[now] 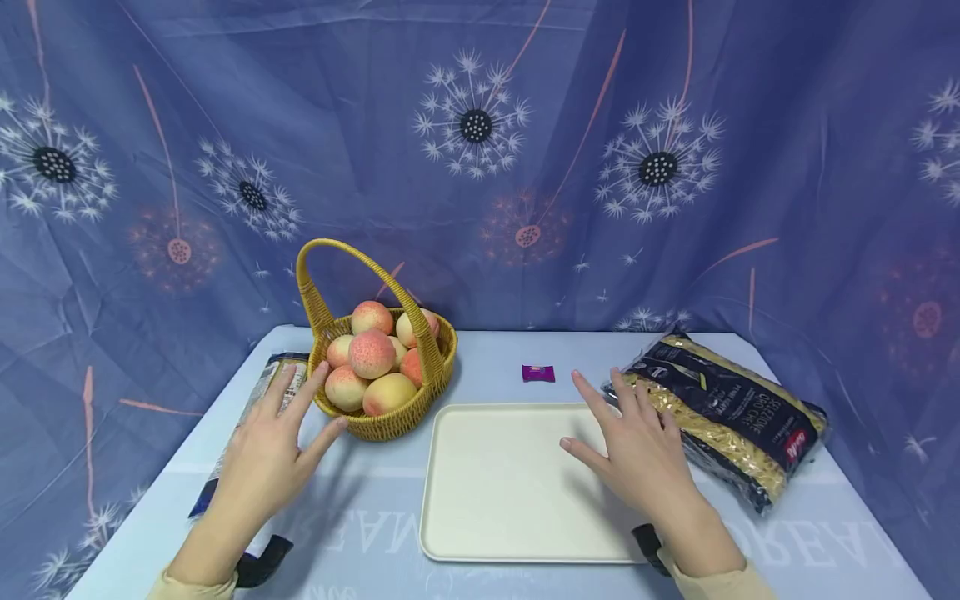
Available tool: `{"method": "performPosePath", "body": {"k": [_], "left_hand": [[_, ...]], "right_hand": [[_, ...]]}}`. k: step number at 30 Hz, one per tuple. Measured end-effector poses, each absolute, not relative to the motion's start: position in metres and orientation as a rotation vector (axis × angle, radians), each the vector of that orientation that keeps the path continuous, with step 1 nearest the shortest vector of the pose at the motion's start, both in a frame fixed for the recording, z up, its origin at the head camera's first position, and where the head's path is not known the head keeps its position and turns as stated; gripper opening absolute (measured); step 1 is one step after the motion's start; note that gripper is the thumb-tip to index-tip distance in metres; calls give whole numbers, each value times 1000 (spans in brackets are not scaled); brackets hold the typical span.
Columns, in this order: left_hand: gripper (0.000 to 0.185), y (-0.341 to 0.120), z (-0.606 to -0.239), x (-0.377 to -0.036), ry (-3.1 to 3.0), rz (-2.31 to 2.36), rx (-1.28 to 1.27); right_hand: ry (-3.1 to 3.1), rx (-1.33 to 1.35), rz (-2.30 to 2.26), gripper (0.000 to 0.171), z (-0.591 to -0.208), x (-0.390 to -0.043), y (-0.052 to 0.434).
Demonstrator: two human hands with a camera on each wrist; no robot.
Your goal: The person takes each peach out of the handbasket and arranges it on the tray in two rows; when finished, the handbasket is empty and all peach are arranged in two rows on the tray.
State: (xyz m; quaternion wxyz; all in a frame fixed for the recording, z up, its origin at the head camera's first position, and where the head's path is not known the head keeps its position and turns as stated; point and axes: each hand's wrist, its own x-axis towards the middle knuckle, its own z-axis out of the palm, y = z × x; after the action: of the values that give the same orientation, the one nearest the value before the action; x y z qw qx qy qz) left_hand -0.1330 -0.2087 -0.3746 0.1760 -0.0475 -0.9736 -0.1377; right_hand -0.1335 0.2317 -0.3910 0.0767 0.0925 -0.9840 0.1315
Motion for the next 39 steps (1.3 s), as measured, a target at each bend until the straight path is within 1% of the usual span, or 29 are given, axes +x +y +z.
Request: {"method": "performPosePath", "body": {"k": [5, 11, 17, 21, 29, 39], "left_hand": [[78, -234, -377, -151, -2714, -679, -107], [79, -261, -394, -176, -2804, -1094, 57], [86, -268, -406, -195, -2755, -1575, 145], [91, -266, -411, -204, -2704, -1779, 168], [91, -260, -419, -216, -2621, -2000, 209], [88, -257, -420, -218, -2596, -2009, 205]], "right_hand": [[-2872, 389, 466, 83, -384, -139, 214], [-2898, 472, 652, 76, -387, -146, 187], [-2915, 540, 831, 71, -392, -153, 161], [-2930, 598, 936, 68, -392, -158, 140], [-2943, 690, 1036, 66, -390, -164, 104], [-2935, 802, 1137, 64, -383, -168, 76]]}}
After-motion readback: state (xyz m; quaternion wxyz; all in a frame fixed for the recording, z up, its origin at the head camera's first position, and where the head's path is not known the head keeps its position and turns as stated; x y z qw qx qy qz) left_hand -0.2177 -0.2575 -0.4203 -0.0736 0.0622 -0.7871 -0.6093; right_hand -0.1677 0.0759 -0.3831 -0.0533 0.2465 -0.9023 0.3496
